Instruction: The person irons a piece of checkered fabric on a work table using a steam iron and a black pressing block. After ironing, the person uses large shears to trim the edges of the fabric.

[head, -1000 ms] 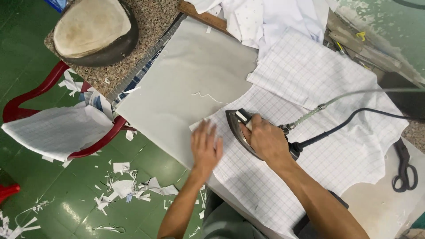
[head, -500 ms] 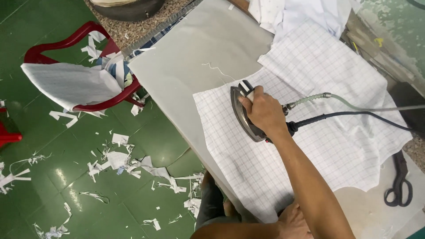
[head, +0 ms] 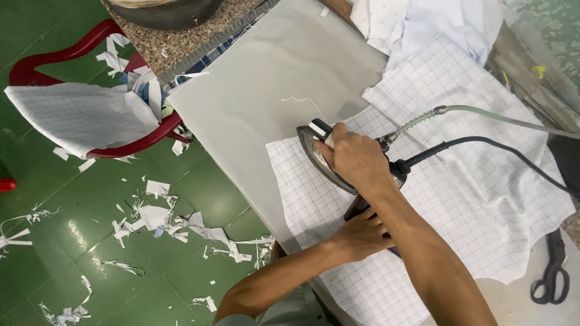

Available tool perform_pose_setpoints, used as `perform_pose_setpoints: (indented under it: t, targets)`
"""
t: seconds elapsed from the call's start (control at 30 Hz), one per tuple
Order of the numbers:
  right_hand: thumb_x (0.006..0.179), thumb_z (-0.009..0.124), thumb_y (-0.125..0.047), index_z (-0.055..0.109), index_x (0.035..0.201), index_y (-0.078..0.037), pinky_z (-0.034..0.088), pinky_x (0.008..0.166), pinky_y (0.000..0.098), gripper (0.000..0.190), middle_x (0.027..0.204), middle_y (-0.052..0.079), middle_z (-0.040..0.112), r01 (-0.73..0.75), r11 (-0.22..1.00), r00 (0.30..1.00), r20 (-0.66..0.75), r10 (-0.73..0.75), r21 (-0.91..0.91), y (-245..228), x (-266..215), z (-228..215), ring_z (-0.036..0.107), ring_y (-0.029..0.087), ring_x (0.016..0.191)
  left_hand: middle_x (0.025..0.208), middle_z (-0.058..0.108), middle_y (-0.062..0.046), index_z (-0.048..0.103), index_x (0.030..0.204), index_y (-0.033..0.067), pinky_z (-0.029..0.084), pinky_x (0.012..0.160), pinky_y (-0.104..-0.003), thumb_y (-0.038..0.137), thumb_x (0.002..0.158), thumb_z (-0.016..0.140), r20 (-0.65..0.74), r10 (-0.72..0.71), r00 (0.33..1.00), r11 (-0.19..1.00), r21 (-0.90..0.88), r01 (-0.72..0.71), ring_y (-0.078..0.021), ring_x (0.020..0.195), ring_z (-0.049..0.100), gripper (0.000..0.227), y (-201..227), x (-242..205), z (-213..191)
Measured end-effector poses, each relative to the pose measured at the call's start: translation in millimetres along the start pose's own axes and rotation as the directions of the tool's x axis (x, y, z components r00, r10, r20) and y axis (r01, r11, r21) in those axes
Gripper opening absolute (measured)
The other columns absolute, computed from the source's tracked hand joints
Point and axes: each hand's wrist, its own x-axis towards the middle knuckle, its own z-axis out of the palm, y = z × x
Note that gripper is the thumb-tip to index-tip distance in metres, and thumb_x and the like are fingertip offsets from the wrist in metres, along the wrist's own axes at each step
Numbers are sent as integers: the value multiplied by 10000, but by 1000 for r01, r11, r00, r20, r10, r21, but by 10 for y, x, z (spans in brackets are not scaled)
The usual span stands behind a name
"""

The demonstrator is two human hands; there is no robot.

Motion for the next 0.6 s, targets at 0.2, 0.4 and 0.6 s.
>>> perform_pose_setpoints:
  t: [0.2,0.4,0.6]
  targets:
    - [1053,475,-512,526,990,-37,618,643,539,482,702,224,684,68,997,998,-14,-69,-48,-98,291,-36,749,433,700,1538,540,-89,489,1498,244,253,1289,-522,264,964,735,-35,-24,999,998,54,26,-261,1494,415,589,-259,40,104]
    - [1049,460,-540,522,1010,-50,612,649,544,495,706,225,691,72,997,997,25,-71,-39,-164,517,-104,751,439,708,1531,545,-23,522,1451,271,249,1307,-470,249,947,771,-93,-36,995,997,69,43,-202,1492,424,563,-306,43,147]
    - [1047,510,-477,541,1012,-45,615,666,537,434,737,234,706,80,996,997,24,-79,-35,-298,691,-192,757,438,737,1525,562,-28,530,1490,283,259,1319,-492,341,953,740,-143,-19,990,999,39,25,-225,1506,423,580,-346,89,417]
